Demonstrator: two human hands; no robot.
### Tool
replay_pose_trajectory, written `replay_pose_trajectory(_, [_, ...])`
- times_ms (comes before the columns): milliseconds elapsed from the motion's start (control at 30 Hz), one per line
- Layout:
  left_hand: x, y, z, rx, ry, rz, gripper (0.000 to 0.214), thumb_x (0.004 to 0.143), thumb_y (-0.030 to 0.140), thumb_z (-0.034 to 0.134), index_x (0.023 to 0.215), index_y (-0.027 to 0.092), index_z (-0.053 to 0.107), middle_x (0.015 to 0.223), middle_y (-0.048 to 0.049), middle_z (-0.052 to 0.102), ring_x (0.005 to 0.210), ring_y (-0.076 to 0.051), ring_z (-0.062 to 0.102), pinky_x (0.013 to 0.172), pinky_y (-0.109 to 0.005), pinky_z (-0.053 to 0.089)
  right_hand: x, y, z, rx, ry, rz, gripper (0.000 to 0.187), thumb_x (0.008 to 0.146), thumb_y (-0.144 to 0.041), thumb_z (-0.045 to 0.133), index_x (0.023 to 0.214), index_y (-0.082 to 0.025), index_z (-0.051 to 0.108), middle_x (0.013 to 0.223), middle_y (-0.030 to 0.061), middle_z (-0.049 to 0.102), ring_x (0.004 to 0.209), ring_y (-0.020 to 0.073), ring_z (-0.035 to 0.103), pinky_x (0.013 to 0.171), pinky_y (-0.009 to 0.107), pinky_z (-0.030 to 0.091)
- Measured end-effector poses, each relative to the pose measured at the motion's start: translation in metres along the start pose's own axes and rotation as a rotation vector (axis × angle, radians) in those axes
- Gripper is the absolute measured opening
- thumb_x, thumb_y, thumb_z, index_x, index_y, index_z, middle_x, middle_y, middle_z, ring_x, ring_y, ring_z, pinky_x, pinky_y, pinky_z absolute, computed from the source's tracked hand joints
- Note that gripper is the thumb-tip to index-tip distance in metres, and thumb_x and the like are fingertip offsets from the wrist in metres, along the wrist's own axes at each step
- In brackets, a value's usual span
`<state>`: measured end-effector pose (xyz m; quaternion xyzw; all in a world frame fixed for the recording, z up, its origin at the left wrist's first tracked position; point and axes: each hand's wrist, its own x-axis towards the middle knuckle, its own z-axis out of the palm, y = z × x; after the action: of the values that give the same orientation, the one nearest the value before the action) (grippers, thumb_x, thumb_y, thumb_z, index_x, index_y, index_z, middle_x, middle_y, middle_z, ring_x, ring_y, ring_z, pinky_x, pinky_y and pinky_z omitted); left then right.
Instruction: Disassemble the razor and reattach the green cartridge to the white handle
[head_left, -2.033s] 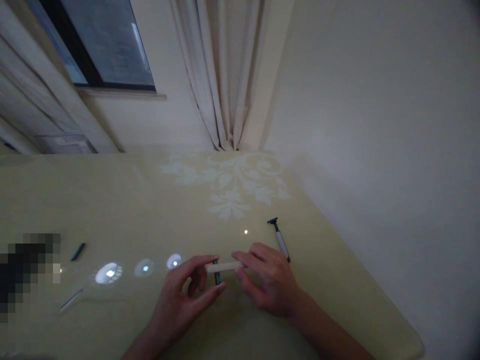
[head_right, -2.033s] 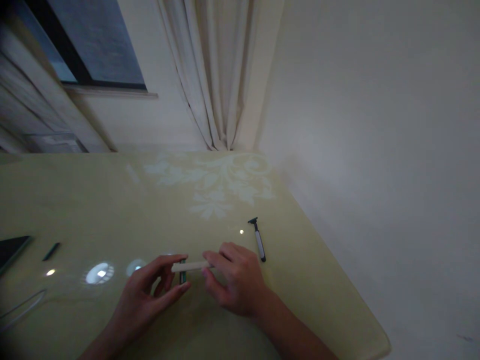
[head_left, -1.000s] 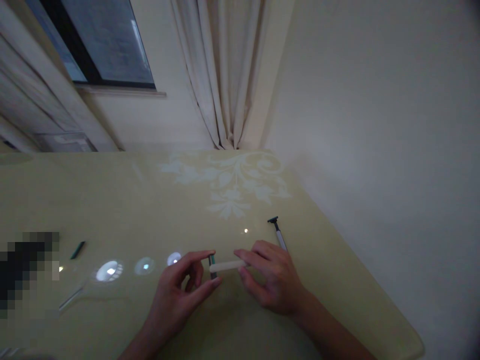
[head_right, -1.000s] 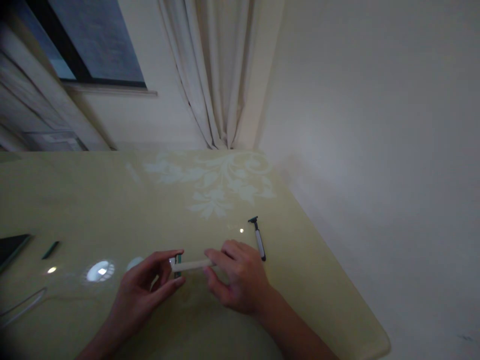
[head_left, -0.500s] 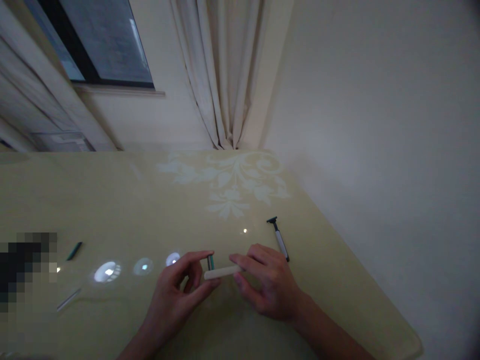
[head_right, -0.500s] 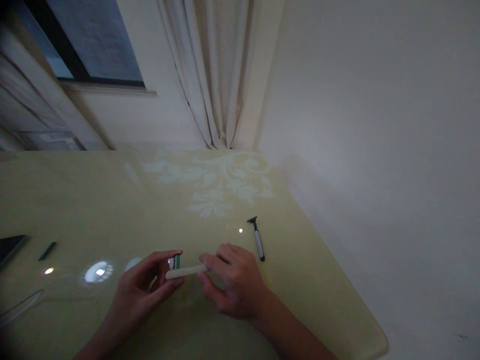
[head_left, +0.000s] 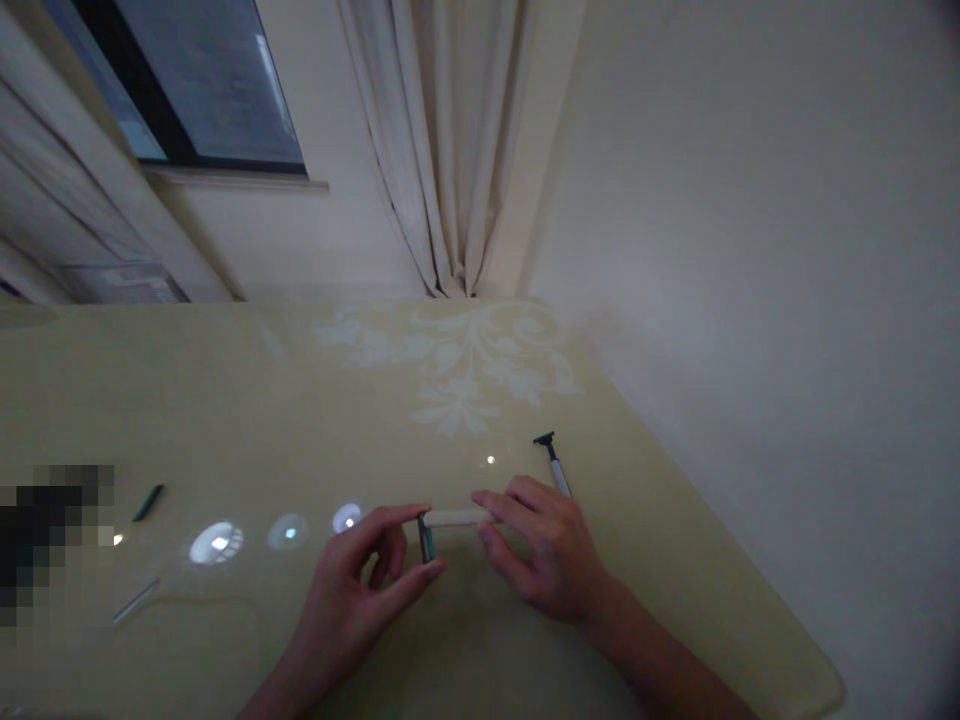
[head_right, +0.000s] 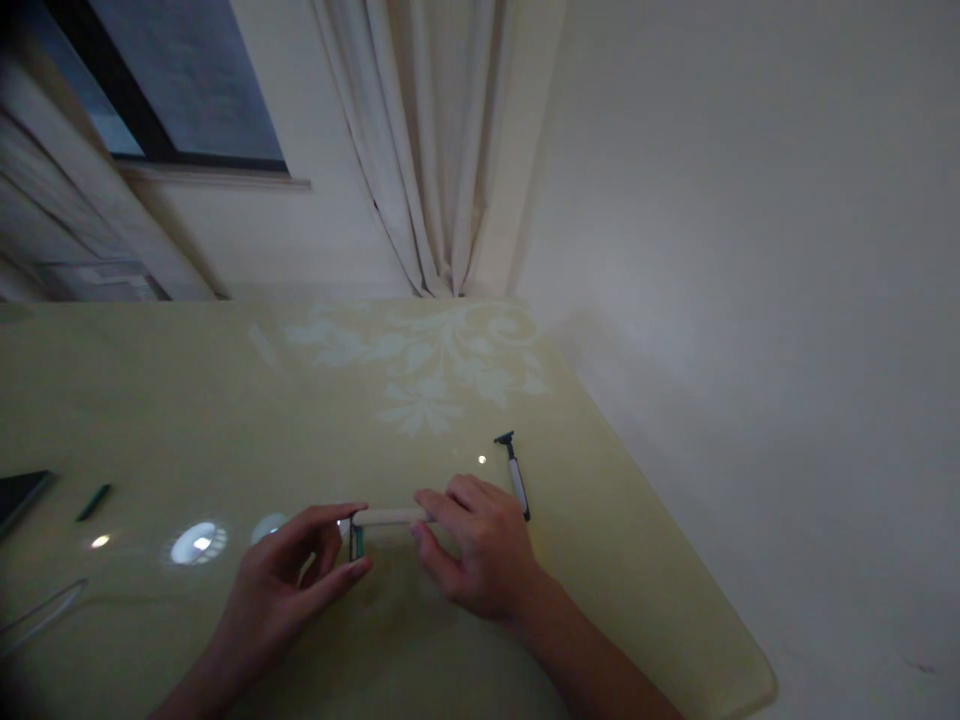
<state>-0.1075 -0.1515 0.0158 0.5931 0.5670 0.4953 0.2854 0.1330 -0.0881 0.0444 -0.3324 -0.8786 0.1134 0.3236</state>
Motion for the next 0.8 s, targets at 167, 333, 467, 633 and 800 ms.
replay_pose_trajectory(167, [0.0001, 0.0004, 0.0003, -0.01, 0.003, -0.013, 0.036, 0.079, 0.034, 0.09, 0.112, 0.024, 0.082, 0.057, 0.0086, 0.056, 0.049, -0.011, 0.053, 0.047, -0.019, 0.044, 0.0003, -0.0011, 0.0018, 0.019, -0.006, -0.026, 0.031, 0.106, -0.034, 0.055, 0.119, -0.016, 0.078, 0.084, 0.0059, 0.066, 0.073, 0.0207, 0.062, 0.067, 0.033, 0.046])
replay_pose_trajectory(333, [-0.0012, 0.0013, -0.0001, -0.021, -0.012, -0.018, 0.034, 0.08, 0.033, 0.089, 0.112, 0.024, 0.082, 0.058, 0.0079, 0.057, 0.05, -0.012, 0.054, 0.047, -0.019, 0.045, -0.0001, -0.0013, 0.0021, 0.02, -0.006, 0.039, 0.031, 0.107, -0.033, 0.056, 0.119, -0.016, 0.078, 0.083, 0.0059, 0.065, 0.074, 0.0203, 0.063, 0.068, 0.032, 0.048])
replay_pose_trajectory(467, [-0.0009, 0.0014, -0.0001, -0.013, -0.016, -0.012, 0.035, 0.08, 0.032, 0.089, 0.113, 0.025, 0.082, 0.058, 0.0078, 0.057, 0.051, -0.012, 0.055, 0.048, -0.019, 0.046, -0.0006, -0.0022, 0.0027, 0.039, -0.018, 0.009, 0.031, 0.106, -0.033, 0.056, 0.119, -0.016, 0.078, 0.084, 0.0061, 0.066, 0.074, 0.0206, 0.063, 0.068, 0.033, 0.047])
replay_pose_trajectory(633, [-0.0001, 0.0022, 0.0005, -0.01, -0.005, 0.003, 0.032, 0.081, 0.032, 0.089, 0.111, 0.024, 0.082, 0.058, 0.0078, 0.057, 0.05, -0.012, 0.054, 0.047, -0.018, 0.045, 0.0003, -0.0024, 0.0019, 0.026, -0.008, 0.036, 0.03, 0.106, -0.032, 0.056, 0.118, -0.016, 0.078, 0.083, 0.006, 0.065, 0.074, 0.0206, 0.063, 0.068, 0.032, 0.047])
replay_pose_trajectory(800, [0.0001, 0.003, 0.0007, 0.004, -0.007, 0.005, 0.034, 0.08, 0.031, 0.089, 0.112, 0.024, 0.082, 0.058, 0.008, 0.057, 0.049, -0.011, 0.054, 0.047, -0.018, 0.046, 0.0006, -0.0024, 0.0028, 0.025, -0.022, 0.031, 0.031, 0.106, -0.034, 0.056, 0.119, -0.016, 0.078, 0.085, 0.0063, 0.067, 0.075, 0.0206, 0.063, 0.069, 0.033, 0.048])
